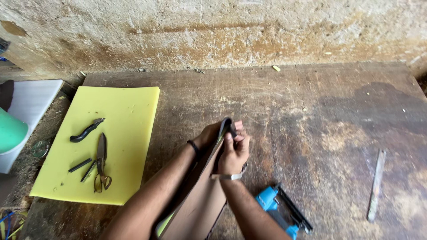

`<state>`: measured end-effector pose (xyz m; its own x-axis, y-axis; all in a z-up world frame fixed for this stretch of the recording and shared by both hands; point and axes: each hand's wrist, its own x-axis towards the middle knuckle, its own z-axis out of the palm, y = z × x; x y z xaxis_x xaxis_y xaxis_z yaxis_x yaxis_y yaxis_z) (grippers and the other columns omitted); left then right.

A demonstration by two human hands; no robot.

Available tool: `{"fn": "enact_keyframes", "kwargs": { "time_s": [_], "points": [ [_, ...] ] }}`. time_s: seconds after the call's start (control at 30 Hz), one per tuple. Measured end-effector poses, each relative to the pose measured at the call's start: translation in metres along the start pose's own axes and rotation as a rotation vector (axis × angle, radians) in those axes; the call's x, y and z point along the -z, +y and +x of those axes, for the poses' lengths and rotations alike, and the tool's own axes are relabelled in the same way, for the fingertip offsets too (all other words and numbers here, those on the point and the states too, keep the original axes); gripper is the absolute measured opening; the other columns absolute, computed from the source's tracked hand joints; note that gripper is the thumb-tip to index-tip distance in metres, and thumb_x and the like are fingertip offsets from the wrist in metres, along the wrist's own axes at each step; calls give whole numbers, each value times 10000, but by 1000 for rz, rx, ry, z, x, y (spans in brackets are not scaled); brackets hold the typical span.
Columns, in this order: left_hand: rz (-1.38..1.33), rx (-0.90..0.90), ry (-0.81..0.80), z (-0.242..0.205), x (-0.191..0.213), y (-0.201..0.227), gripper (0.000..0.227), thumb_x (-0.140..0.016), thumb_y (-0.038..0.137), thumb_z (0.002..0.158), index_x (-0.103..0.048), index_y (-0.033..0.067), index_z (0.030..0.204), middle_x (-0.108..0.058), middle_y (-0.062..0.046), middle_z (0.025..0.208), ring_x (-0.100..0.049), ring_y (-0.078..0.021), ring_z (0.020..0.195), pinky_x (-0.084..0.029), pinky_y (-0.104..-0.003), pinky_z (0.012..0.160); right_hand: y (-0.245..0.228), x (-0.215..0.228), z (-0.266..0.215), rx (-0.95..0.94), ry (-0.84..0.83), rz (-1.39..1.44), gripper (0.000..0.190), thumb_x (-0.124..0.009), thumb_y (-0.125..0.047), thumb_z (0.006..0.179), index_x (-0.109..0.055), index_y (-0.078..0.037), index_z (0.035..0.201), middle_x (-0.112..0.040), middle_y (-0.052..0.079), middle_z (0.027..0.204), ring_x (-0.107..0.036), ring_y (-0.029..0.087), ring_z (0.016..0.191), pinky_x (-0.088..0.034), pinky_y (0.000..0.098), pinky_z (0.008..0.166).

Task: The person staples brown fabric onto a yellow foam cushion using a pneumatic staple gun. They repeatedly pull the fabric taut, fold the edges, and drive staples along the perimeter to secure the covering.

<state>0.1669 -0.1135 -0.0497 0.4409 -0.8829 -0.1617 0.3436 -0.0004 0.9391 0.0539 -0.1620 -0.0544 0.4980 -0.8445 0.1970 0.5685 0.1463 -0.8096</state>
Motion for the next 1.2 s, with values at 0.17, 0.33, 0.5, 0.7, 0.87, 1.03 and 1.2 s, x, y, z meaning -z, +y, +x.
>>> {"fn": "enact_keyframes", "kwargs": {
  "time_s": [0.17,0.33,0.5,0.7,0.87,1.03,1.2],
  "points": [
    [141,-8,45,-20,8,8,886,-332,631,1025,-261,-34,1606,-288,-230,1671,-301,-307,1546,-290,-430,1256,11,-10,-19,49,-91,-7,159,-667,55,979,-546,-39,940,-562,40,1109,-545,147,1047,-449,275,1017],
    [498,86,74,-35,-6,32,766,-258,574,1028,-209,88,1618,-241,-190,1686,-280,-297,1539,-287,-455,1228,3,-4,-22,81,-120,-37,104,-648,59,910,-598,-7,973,-586,60,1130,-581,176,1073,-475,299,1018],
    [704,305,226,-41,-25,48,643,-408,468,1031,-310,154,1584,-397,-183,1587,-391,-284,1468,-363,-452,1178,-2,54,-4,-104,-502,-187,191,-705,-10,888,-726,9,1077,-621,68,1015,-589,188,928,-495,325,854],
    [865,429,303,-54,-37,45,454,-661,285,944,-565,83,1338,-677,-109,1215,-658,-229,1137,-546,-432,981,-33,175,4,-717,-756,-1313,272,-672,-303,954,-765,-161,1167,-752,54,1163,-755,218,1005,-633,375,909],
    [1033,433,357,-47,-71,48,435,-655,269,945,-569,65,1319,-701,-91,1097,-707,-229,978,-606,-412,833,-66,236,-43,-614,-758,-1401,652,-822,-412,803,-618,-255,1402,-585,66,1406,-614,241,1228,-539,401,1004],
    [1376,272,352,-25,-99,77,324,-684,242,933,-651,35,1180,-725,-127,996,-716,-263,903,-592,-400,825,-58,222,-61,-549,-741,-1271,569,-824,-384,778,-653,-224,1297,-602,54,1396,-596,267,1288,-502,388,1080],
    [1430,356,410,-9,-122,80,256,-646,238,962,-705,46,1120,-747,-133,973,-739,-252,883,-617,-406,803,-71,262,-55,-806,-803,-1878,890,-881,-419,826,-351,-151,1489,-403,155,1501,-468,294,1377,-461,373,1132]
  ]
}}
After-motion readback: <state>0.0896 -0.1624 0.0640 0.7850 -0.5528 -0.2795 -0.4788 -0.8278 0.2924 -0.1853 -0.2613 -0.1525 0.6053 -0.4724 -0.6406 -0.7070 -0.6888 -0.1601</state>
